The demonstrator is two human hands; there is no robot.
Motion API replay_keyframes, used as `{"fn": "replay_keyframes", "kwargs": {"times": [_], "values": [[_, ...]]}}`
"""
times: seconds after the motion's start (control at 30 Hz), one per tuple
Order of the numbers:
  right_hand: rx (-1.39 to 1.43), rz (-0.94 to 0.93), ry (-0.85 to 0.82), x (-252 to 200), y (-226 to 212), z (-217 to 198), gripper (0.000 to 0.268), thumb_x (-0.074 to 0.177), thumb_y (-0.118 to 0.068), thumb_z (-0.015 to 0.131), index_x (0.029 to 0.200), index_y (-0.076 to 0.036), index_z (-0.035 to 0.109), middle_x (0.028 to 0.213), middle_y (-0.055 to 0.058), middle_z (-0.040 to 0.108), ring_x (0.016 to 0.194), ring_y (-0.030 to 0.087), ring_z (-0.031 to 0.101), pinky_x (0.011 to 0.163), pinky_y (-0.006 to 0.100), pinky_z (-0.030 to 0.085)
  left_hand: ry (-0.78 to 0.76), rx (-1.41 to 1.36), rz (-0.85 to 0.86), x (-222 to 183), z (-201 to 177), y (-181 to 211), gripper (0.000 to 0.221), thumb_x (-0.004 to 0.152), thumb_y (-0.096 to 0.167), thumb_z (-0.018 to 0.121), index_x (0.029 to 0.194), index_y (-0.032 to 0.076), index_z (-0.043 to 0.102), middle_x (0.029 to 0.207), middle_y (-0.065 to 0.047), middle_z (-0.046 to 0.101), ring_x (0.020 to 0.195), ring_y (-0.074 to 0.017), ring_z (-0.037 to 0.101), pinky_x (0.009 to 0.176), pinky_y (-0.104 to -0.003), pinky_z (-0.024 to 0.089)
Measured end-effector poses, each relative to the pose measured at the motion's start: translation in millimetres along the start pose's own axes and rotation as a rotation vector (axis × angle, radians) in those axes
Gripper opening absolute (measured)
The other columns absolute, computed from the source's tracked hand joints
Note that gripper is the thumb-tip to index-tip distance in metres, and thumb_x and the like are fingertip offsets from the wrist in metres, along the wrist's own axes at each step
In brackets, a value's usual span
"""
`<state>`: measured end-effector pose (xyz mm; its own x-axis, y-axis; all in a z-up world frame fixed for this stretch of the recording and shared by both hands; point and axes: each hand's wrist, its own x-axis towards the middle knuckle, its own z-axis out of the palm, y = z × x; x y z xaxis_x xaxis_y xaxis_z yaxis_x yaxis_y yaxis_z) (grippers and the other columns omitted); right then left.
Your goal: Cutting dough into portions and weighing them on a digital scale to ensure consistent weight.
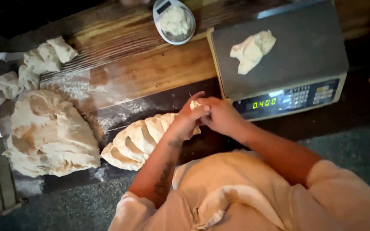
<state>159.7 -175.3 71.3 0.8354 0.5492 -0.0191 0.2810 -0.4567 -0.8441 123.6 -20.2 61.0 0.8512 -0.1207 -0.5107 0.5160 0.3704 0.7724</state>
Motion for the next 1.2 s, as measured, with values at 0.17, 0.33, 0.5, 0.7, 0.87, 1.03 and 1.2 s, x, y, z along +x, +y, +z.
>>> {"fn": "replay_keyframes", "kwargs": {"times": [0.17,0.33,0.5,0.7,0.87,1.03,1.2], "values": [[-0.177,0.011,0.012,-17,50,31,0.033,0.084,-0.010,0.073,0.117,-0.011,0.072,0.099,0.011,0.070,0.095,0.033,0.073,0.083,0.038,0.059,-0.098,0.201,-0.062,-4,-52,8,0.115,0.077,0.035,0.086,0.165,0.004,0.019,0.156,-0.038,0.034,0.135,-0.0449,0.049,0.094,-0.054,0.058],[-0.064,0.048,-0.203,-17,3,20,0.080,0.083,-0.022,0.081,0.151,-0.007,0.041,0.130,0.024,0.063,0.118,0.045,0.065,0.101,0.052,0.052,-0.055,0.394,0.129,21,-79,-39,0.047,0.089,0.015,0.075,0.133,0.007,0.064,0.121,-0.018,0.065,0.106,-0.0261,0.063,0.081,-0.042,0.060],[-0.016,0.159,-0.068,-11,8,-40,0.070,0.086,-0.023,0.080,0.149,-0.009,0.053,0.135,0.024,0.064,0.109,0.046,0.069,0.090,0.050,0.057,0.298,0.736,0.281,44,-104,-38,0.020,0.091,0.023,0.076,0.110,0.018,0.079,0.104,-0.009,0.076,0.098,-0.0244,0.075,0.083,-0.034,0.061],[0.183,0.103,0.602,-4,140,-195,0.013,0.122,-0.003,0.067,0.129,-0.006,0.057,0.097,0.009,0.063,0.076,0.024,0.067,0.065,0.034,0.054,0.339,1.210,0.209,3,-119,-16,0.061,0.086,0.041,0.078,0.136,0.008,0.066,0.156,-0.026,0.042,0.134,-0.0496,0.053,0.109,-0.055,0.050],[0.100,0.907,0.263,56,31,-190,0.058,0.106,-0.042,0.061,0.155,-0.020,0.038,0.150,0.008,0.050,0.128,0.026,0.057,0.103,0.039,0.052,0.271,1.055,0.276,-25,-84,-2,0.045,0.085,0.031,0.071,0.125,0.011,0.070,0.151,-0.017,0.051,0.138,-0.0359,0.051,0.111,-0.057,0.041],[-0.337,0.215,0.184,96,96,-112,0.062,0.069,-0.022,0.084,0.128,-0.013,0.067,0.122,0.013,0.063,0.104,0.031,0.063,0.089,0.041,0.048,0.146,0.977,0.741,-15,-54,6,0.048,0.087,0.030,0.077,0.129,0.010,0.065,0.143,-0.015,0.059,0.137,-0.0335,0.054,0.115,-0.048,0.043],[-0.578,-0.541,0.155,38,12,-65,0.020,0.086,-0.033,0.075,0.098,-0.020,0.066,0.104,0.002,0.057,0.096,0.028,0.064,0.075,0.037,0.058,-0.190,0.284,0.831,27,-9,-13,0.093,0.099,0.026,0.073,0.168,0.008,0.014,0.172,-0.021,0.015,0.156,-0.0348,0.014,0.127,-0.055,0.016]]}}
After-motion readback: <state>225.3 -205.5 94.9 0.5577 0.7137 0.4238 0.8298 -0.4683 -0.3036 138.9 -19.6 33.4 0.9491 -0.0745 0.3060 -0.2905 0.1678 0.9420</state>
